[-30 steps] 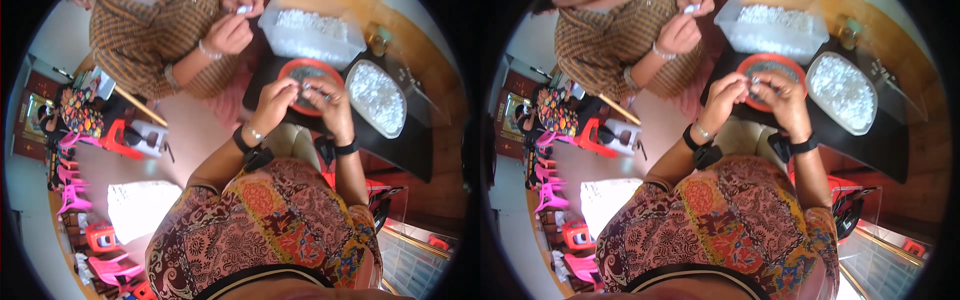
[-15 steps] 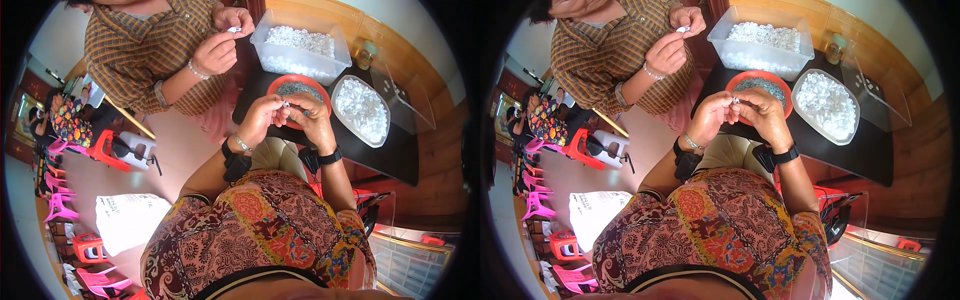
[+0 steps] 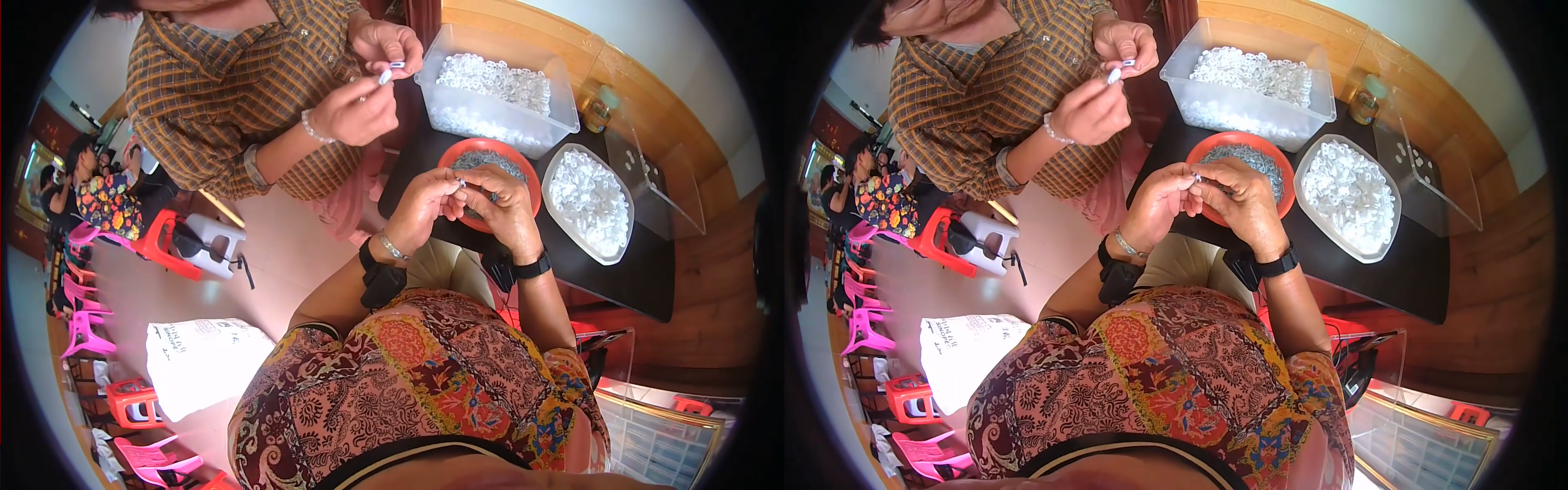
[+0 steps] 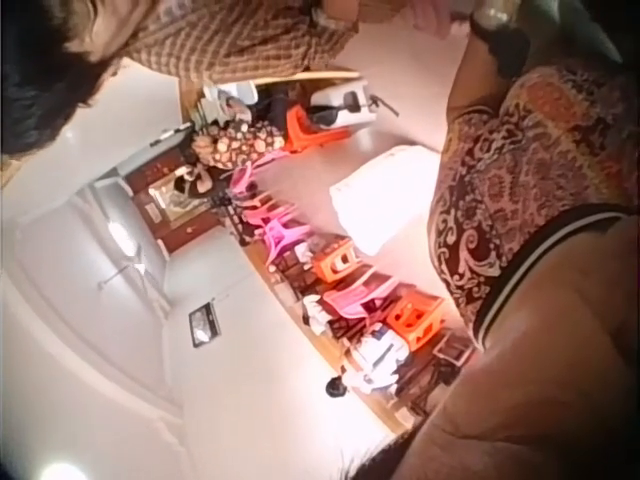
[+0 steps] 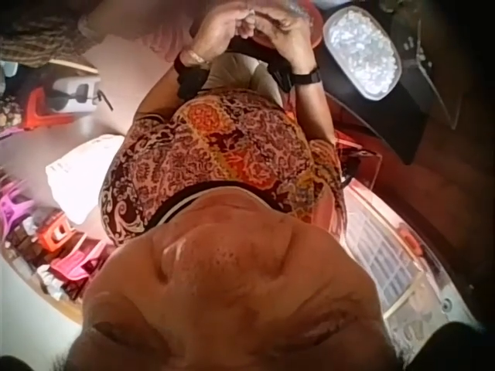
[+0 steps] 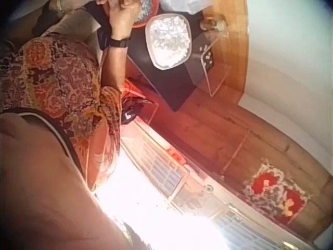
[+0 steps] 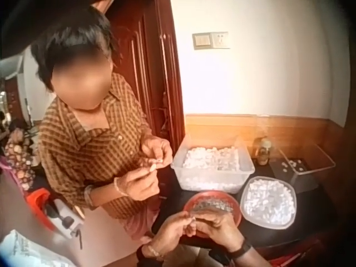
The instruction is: Assemble small plastic components by hand at a workbench.
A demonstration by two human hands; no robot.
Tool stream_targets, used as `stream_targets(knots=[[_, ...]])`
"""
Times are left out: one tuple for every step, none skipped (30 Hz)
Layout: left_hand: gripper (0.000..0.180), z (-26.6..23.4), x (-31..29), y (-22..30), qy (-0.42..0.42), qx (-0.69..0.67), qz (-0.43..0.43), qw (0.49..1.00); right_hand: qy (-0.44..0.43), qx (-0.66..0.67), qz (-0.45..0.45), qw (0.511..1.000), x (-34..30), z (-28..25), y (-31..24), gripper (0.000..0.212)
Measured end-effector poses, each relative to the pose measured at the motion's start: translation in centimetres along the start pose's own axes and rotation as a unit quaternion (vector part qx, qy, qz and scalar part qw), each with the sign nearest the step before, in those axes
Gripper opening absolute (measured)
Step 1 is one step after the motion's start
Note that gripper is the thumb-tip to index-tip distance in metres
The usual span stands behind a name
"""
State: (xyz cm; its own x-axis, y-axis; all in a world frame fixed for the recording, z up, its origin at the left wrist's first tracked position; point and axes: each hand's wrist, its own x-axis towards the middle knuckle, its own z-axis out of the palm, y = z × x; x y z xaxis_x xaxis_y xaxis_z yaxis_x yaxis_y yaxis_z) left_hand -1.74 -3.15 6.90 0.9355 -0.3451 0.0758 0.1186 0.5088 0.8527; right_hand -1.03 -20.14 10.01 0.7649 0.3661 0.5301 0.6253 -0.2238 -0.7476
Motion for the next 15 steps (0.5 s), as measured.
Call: stream_targets(knots=[[0.016, -0.13, 0.09, 0.06, -0.001, -0.001, 0.000, 1.000, -0.002, -0.002, 0.000, 1.000, 0.14, 0.08, -0.06, 0.024], [0.017, -0.16, -0.05, 0.23, -0.002, -0.003, -0.002, 1.000, -0.001, 0.001, 0.005, 1.000, 0.17, 0.19, -0.32, 0.024], [0.017, -0.19, -0.21, 0.40, -0.001, -0.005, -0.003, 1.000, 0.000, 0.003, 0.009, 1.000, 0.20, 0.28, -0.56, 0.024], [0.017, -0.23, -0.38, 0.58, -0.008, -0.010, -0.005, 1.000, -0.002, 0.003, 0.012, 1.000, 0.26, 0.35, -0.77, 0.024], [0.017, -0.32, -0.34, 0.68, -0.016, -0.014, -0.005, 1.000, -0.004, 0.001, 0.008, 1.000, 0.40, 0.36, -0.82, 0.024], [0.017, -0.44, -0.28, 0.74, -0.016, -0.016, -0.006, 1.000, -0.006, -0.001, 0.005, 1.000, 0.51, 0.36, -0.85, 0.025], [0.018, -0.55, -0.23, 0.77, -0.026, -0.024, -0.009, 0.999, -0.007, -0.002, 0.007, 1.000, 0.56, 0.38, -0.82, 0.025], [0.019, -0.66, -0.11, 0.74, -0.036, -0.031, -0.012, 0.999, -0.006, 0.006, 0.010, 1.000, 0.57, 0.40, -0.71, 0.025], [0.019, -0.69, -0.06, 0.66, -0.036, -0.033, -0.013, 0.999, -0.005, 0.015, 0.013, 1.000, 0.57, 0.41, -0.63, 0.026], [0.020, -0.68, -0.08, 0.55, -0.031, -0.036, -0.019, 0.999, -0.005, 0.014, 0.015, 1.000, 0.58, 0.37, -0.61, 0.026], [0.022, -0.65, -0.09, 0.47, -0.027, -0.038, -0.026, 0.999, -0.010, 0.015, 0.022, 1.000, 0.52, 0.32, -0.63, 0.026], [0.022, -0.61, -0.07, 0.51, -0.027, -0.039, -0.029, 0.998, -0.015, 0.016, 0.028, 0.999, 0.51, 0.28, -0.62, 0.026], [0.023, -0.54, -0.08, 0.69, -0.024, -0.039, -0.032, 0.998, -0.014, 0.015, 0.031, 0.999, 0.56, 0.25, -0.56, 0.026], [0.025, -0.47, -0.16, 0.76, -0.021, -0.039, -0.036, 0.998, -0.015, 0.011, 0.027, 0.999, 0.55, 0.24, -0.55, 0.027], [0.025, -0.50, -0.16, 0.72, -0.021, -0.040, -0.038, 0.998, -0.015, 0.007, 0.022, 1.000, 0.52, 0.24, -0.51, 0.027]])
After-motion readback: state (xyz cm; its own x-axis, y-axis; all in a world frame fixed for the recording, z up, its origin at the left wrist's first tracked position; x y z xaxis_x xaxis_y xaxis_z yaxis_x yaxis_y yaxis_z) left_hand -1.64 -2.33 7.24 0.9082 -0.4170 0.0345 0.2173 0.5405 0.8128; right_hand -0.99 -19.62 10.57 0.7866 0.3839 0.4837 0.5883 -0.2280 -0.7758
